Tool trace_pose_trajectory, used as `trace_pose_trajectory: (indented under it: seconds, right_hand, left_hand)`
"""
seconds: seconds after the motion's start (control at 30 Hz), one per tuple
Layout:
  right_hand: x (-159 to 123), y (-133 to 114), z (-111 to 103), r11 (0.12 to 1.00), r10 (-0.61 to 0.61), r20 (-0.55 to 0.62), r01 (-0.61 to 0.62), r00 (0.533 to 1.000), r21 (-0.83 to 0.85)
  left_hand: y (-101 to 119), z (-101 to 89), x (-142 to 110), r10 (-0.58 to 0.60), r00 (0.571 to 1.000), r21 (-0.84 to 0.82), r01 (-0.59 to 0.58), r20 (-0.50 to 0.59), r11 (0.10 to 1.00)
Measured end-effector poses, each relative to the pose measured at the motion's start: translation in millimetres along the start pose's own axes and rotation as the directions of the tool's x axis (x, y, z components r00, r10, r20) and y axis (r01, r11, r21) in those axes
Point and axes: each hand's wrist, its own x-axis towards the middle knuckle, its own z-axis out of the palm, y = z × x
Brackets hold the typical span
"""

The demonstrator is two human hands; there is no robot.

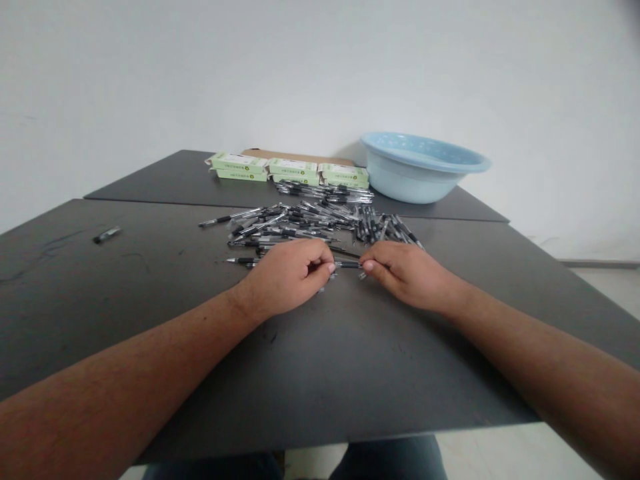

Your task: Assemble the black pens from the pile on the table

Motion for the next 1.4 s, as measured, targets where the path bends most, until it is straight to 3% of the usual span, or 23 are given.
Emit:
trace_pose_trajectory:
  seconds: [0.4,0.53,0.67,0.8,0.93,1.07,1.2,1.4]
  right_hand:
    - [0.2,0.6,0.4,0.999,0.051,-0.016,-0.050,0.999,0.007]
    - [1.0,0.3,0.7,1.000,0.015,0.028,-0.015,0.999,0.004]
    - [1.2,0.2,0.3,0.998,0.055,-0.010,-0.055,0.998,0.031]
    - [1.1,0.7,0.0,0.999,0.026,0.048,-0.027,0.998,0.019]
    - [0.9,1.6,0.6,0.998,0.058,0.005,-0.058,0.998,0.038]
    - [1.2,2.5,0.8,0.999,0.032,0.060,-0.033,0.998,0.019]
    - [1.3,2.2,0.7,0.997,0.061,0.014,-0.061,0.998,0.055]
    - [1.0,2.8,0.8,0.999,0.033,0.052,-0.035,0.998,0.035]
  left_hand:
    - [-1.1,0.7,0.2,0.001,1.000,0.002,-0.001,-0.001,1.000]
    - [-2.2,1.5,0.4,0.013,1.000,-0.005,-0.013,-0.007,1.000]
    - [-3.2,2.6,0.2,0.007,1.000,-0.007,-0.008,-0.010,1.000]
    - [-3.1,2.7,-0.2,0.011,1.000,-0.003,-0.011,0.003,1.000]
    - [-3.1,2.2,-0.4,0.006,1.000,-0.003,-0.006,0.001,1.000]
    - [-3.4,2.3,-0.2,0.021,1.000,-0.003,-0.021,0.004,1.000]
    - [-2.9,2.8,0.2,0.009,1.000,-0.006,-0.009,-0.001,1.000]
    - [-4.0,3.5,0.1,0.030,1.000,-0.003,-0.030,0.002,1.000]
